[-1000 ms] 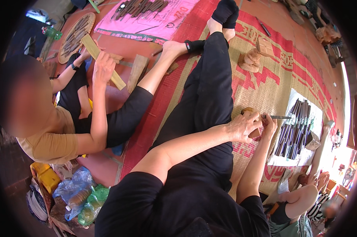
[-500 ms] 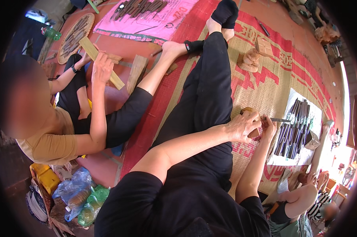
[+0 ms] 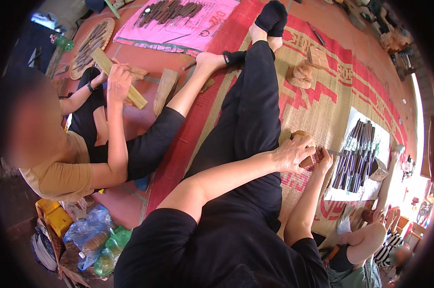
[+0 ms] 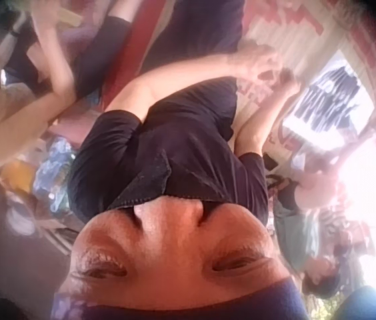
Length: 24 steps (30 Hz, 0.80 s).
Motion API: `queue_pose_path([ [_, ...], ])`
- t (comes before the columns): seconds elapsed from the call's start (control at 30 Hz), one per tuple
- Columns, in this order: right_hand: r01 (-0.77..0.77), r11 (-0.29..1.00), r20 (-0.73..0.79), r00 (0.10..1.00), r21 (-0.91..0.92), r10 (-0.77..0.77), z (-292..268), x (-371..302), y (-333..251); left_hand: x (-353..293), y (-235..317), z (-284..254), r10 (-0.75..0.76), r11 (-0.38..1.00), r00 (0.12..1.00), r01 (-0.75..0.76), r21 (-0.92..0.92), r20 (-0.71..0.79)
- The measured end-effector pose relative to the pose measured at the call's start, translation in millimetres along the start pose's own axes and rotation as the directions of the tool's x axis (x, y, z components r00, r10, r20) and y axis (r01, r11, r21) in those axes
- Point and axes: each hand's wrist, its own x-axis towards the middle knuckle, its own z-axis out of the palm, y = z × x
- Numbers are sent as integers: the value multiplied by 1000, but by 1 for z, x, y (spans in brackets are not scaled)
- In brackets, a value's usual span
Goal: The person sits on a mat and carves a small wooden object using a knife. They hold the wood in their left hand and use the knife in their right hand to shape the piece, occasionally rotating it to access different sides.
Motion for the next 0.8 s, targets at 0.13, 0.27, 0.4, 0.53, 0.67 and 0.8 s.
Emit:
queue_pose_path([
  [0.13,27,999,146,989,45,-33,9,-25,-2,1,0,-4,-32,999,999,33,-27,34],
  [0.27,55,996,147,987,74,-65,15,-32,6,0,-2,-1,0,1000,1000,0,-23,0],
  [0.4,32,996,134,990,79,-43,12,-19,9,3,0,0,-11,1000,1000,11,-30,-20],
  [0.53,-19,988,-31,999,155,24,-11,10,16,2,-4,1,18,999,999,-19,-31,-29],
  [0.67,-28,994,45,999,110,23,-30,7,16,-1,-2,0,-25,1000,1000,25,-16,16],
  [0.8,12,982,148,988,190,-41,6,-31,6,2,-2,-2,-22,999,1000,22,-23,1],
])
